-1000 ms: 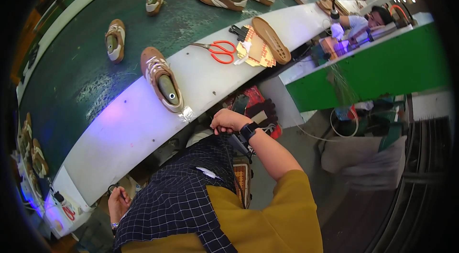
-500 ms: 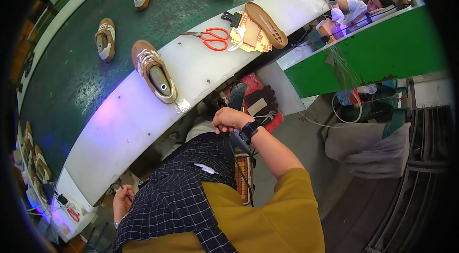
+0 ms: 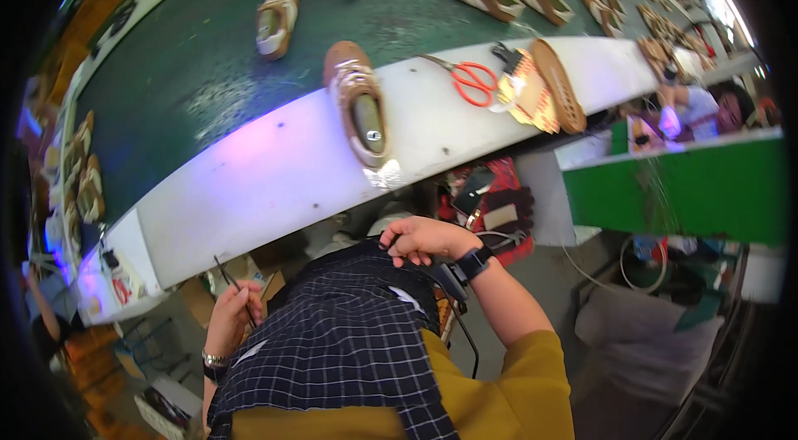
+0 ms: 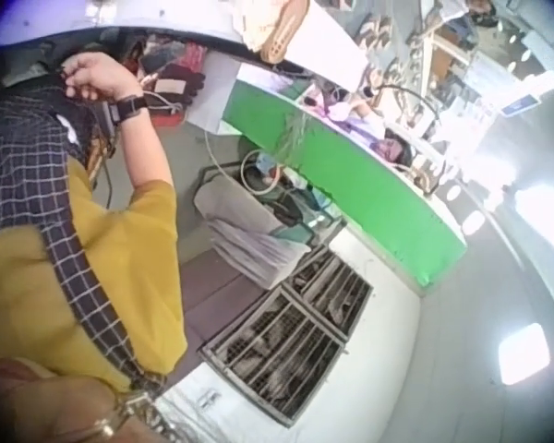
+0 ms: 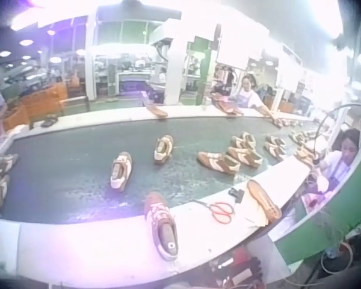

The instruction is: Inspecting and arranging shoes on a conveyor belt in a factory setting.

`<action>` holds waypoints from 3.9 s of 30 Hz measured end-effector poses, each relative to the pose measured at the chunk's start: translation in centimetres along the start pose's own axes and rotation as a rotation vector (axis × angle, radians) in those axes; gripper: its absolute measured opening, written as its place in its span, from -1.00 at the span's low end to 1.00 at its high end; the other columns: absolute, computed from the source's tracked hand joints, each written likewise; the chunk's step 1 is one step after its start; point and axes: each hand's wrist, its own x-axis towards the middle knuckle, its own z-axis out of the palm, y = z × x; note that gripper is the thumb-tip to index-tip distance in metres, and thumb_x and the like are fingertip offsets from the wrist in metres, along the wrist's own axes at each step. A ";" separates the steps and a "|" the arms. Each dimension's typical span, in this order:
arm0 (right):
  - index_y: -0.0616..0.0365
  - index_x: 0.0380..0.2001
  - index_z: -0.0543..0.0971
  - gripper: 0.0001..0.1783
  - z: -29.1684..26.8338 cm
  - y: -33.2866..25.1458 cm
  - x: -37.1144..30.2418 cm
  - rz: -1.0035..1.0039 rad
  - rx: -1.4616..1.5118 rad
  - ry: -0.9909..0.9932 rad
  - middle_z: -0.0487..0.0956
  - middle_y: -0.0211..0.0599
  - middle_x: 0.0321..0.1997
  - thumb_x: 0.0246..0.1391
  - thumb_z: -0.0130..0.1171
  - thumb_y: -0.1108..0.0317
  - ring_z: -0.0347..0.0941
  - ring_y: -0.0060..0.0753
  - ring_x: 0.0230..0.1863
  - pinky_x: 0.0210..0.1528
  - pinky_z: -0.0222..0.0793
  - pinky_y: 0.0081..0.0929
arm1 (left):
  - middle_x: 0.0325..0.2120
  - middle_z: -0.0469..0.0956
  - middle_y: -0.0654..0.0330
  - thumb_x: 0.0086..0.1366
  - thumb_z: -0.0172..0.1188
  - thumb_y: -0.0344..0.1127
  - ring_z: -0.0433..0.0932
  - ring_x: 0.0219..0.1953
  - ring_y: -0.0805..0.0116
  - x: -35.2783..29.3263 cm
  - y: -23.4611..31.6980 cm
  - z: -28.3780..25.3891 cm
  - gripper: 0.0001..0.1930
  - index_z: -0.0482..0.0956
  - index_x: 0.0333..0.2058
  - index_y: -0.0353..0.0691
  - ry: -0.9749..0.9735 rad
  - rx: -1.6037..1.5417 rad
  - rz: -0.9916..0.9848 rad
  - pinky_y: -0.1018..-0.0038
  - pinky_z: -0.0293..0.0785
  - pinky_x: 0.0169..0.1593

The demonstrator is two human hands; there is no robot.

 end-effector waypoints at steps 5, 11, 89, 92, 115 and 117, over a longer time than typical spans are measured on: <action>0.22 -0.25 0.46 -0.77 2.3 -2.8 0.8 -0.037 0.054 -0.097 0.56 -0.32 -0.52 -0.03 0.11 0.45 0.30 -0.79 -0.73 -0.73 0.12 -0.84 | -0.49 0.45 0.27 0.35 -0.07 -0.24 0.43 -0.43 0.48 1.5 1.7 0.4 -0.74 0.42 -0.12 -0.29 -0.054 0.143 0.092 0.56 0.42 -0.33; 0.21 -0.26 0.47 -0.77 4.5 -4.5 2.6 -0.005 -0.047 -0.176 0.56 -0.37 -0.51 -0.05 0.13 0.45 0.35 -0.81 -0.66 -0.67 0.17 -0.88 | -0.43 0.45 0.23 0.35 -0.06 -0.28 0.43 -0.44 0.50 4.2 0.5 1.2 -0.73 0.35 -0.06 -0.29 -0.133 0.082 0.067 0.55 0.44 -0.35; 0.15 -0.07 0.47 -0.68 3.2 3.3 11.2 0.121 -0.107 -0.113 0.55 -0.38 -0.17 0.10 0.05 0.31 0.46 -0.60 -0.22 -0.18 0.37 -0.63 | -0.38 0.49 0.15 0.08 0.16 -0.28 0.48 -0.32 0.34 11.3 -1.5 5.2 -0.75 0.49 -0.26 -0.24 -0.707 0.994 0.188 0.45 0.39 -0.19; 0.18 -0.07 0.48 -0.68 2.9 3.3 10.6 0.139 -0.125 -0.186 0.53 -0.42 -0.14 0.10 0.04 0.33 0.42 -0.62 -0.17 -0.09 0.31 -0.63 | -0.32 0.54 0.11 0.10 0.13 -0.30 0.51 -0.29 0.32 10.5 -0.7 5.9 -0.72 0.49 -0.19 -0.22 -0.670 0.951 0.084 0.44 0.41 -0.16; 0.19 -0.07 0.46 -0.63 -1.0 -1.7 -1.1 -0.325 0.170 0.440 0.50 -0.37 -0.07 0.03 0.11 0.32 0.41 -0.49 -0.05 -0.04 0.33 -0.53 | -0.28 0.45 0.04 0.12 0.04 -0.41 0.42 -0.20 0.17 14.8 4.5 9.8 -0.52 0.41 0.08 -0.16 -0.868 1.228 0.317 0.36 0.35 -0.06; 0.19 -0.07 0.46 -0.63 -1.9 -2.5 -1.6 -0.339 0.159 0.454 0.50 -0.36 -0.07 0.04 0.11 0.32 0.41 -0.49 -0.06 -0.05 0.33 -0.53 | -0.27 0.44 0.05 0.11 0.04 -0.42 0.42 -0.21 0.19 15.6 4.8 10.0 -0.53 0.41 0.07 -0.21 -0.862 1.144 0.308 0.38 0.36 -0.07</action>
